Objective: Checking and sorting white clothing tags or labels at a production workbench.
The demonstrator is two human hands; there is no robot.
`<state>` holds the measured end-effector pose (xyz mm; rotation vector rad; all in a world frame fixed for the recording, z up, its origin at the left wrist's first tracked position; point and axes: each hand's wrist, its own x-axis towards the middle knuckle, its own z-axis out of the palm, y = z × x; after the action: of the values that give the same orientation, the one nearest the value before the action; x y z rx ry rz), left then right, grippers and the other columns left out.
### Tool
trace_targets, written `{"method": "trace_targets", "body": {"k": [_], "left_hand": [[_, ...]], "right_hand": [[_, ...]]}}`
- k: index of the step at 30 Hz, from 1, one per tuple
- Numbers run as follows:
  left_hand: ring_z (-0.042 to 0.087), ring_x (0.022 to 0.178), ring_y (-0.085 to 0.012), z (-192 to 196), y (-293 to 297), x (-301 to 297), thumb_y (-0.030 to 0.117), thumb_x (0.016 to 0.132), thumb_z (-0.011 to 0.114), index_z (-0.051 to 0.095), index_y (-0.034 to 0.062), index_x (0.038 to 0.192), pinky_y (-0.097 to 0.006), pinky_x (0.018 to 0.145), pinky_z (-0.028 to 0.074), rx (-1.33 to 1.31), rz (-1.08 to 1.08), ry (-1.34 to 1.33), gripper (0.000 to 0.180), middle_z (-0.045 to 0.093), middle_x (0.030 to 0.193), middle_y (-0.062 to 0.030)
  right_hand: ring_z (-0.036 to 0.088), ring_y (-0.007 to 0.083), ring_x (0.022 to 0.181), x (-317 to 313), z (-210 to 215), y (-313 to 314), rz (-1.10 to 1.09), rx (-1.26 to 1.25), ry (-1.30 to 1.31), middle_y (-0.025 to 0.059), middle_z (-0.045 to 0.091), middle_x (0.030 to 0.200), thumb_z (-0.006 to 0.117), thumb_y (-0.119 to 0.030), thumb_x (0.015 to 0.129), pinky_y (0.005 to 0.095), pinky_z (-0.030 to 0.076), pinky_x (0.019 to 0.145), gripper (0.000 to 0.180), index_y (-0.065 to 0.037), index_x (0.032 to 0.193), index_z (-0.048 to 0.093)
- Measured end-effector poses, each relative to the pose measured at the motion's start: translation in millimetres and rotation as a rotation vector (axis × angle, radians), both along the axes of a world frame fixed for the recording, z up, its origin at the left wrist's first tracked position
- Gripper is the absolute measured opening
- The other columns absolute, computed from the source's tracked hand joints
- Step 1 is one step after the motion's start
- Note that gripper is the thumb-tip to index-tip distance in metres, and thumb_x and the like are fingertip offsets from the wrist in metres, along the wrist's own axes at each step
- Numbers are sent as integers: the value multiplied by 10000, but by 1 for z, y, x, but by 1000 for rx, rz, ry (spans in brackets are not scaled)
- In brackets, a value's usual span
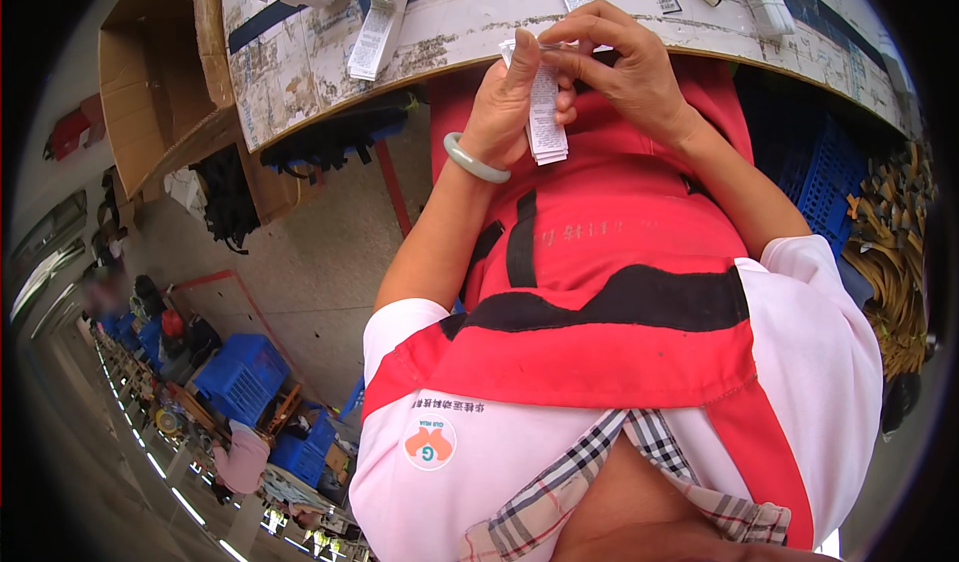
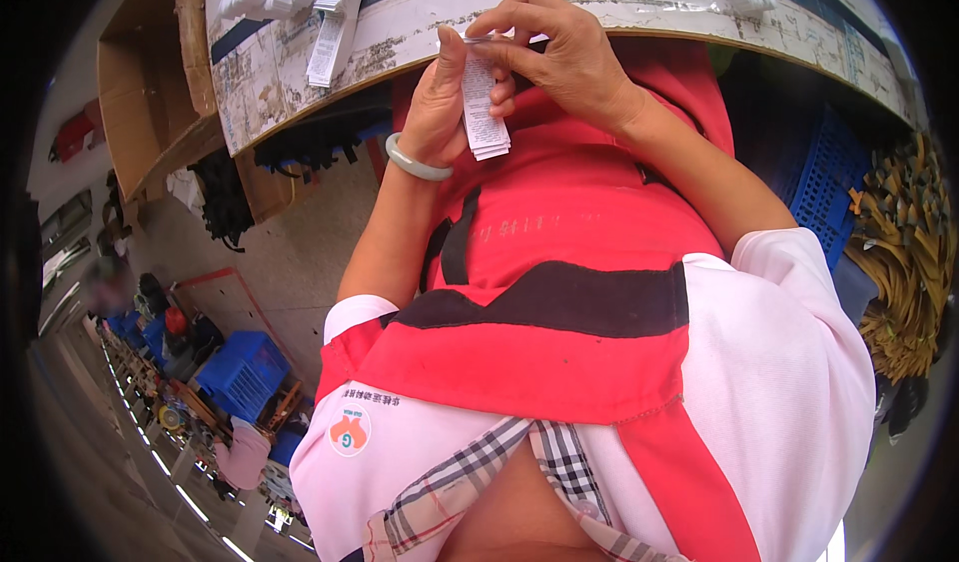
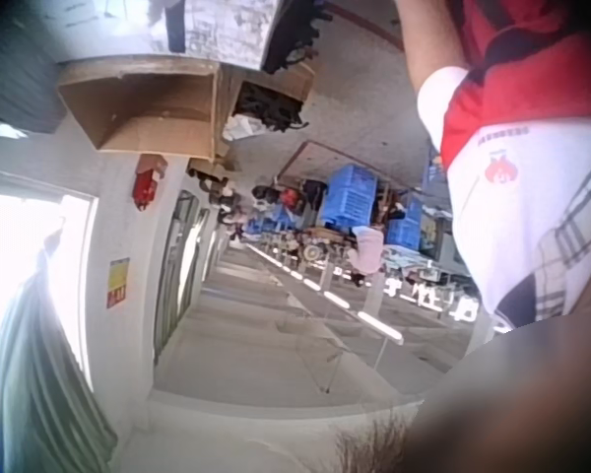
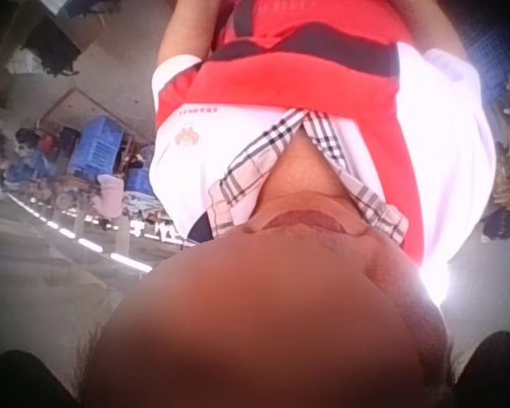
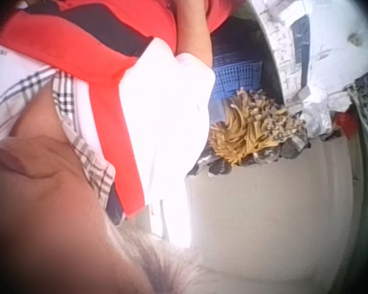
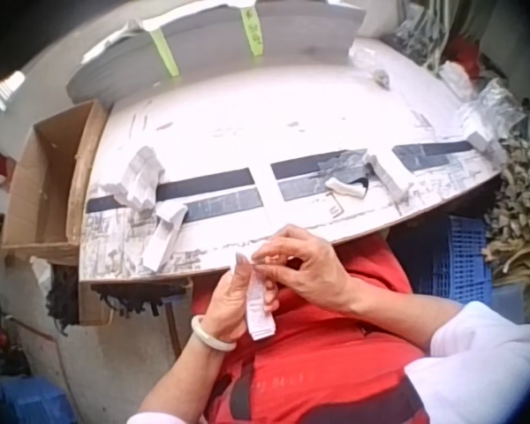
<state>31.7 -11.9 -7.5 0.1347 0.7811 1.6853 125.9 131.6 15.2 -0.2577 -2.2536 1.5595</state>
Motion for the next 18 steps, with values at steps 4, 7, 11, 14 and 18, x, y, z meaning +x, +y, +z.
{"method": "trace_targets", "body": {"k": [4,7,11,14,18], "left_hand": [[519,617,-115,-3,-2,1,353,915,656,555,35,1024,-254,523,455,-8,0,18,352,533,798,-43],[506,616,-111,-2,-5,-1,235,952,621,552,28,1037,-244,521,436,-14,-51,14,234,532,783,-37],[489,600,-100,0,-6,4,180,970,583,546,32,1046,-235,506,419,-79,10,34,170,538,779,-22],[481,519,-118,7,-1,9,102,939,607,580,33,986,-264,469,428,-197,108,61,88,553,722,-29],[466,517,-82,0,-7,9,100,927,617,599,20,916,-231,458,369,-127,19,101,83,548,692,-12]], "right_hand": [[561,92,756,0,-3,7,45,42,-34,23,598,884,676,-132,885,245,485,694,151,-71,1020,705],[575,100,811,-1,-3,9,99,-106,-69,36,608,917,650,-161,905,236,485,725,183,-72,1055,703],[607,247,950,3,5,2,125,201,-34,115,593,1153,624,-266,917,339,479,863,347,-92,1217,629],[562,366,1068,10,3,-11,173,459,-67,159,551,1252,639,-302,892,413,439,950,469,-100,1306,550],[570,319,1045,9,14,0,211,305,-78,140,562,1231,675,-273,868,376,440,939,476,-82,1290,564]]}}
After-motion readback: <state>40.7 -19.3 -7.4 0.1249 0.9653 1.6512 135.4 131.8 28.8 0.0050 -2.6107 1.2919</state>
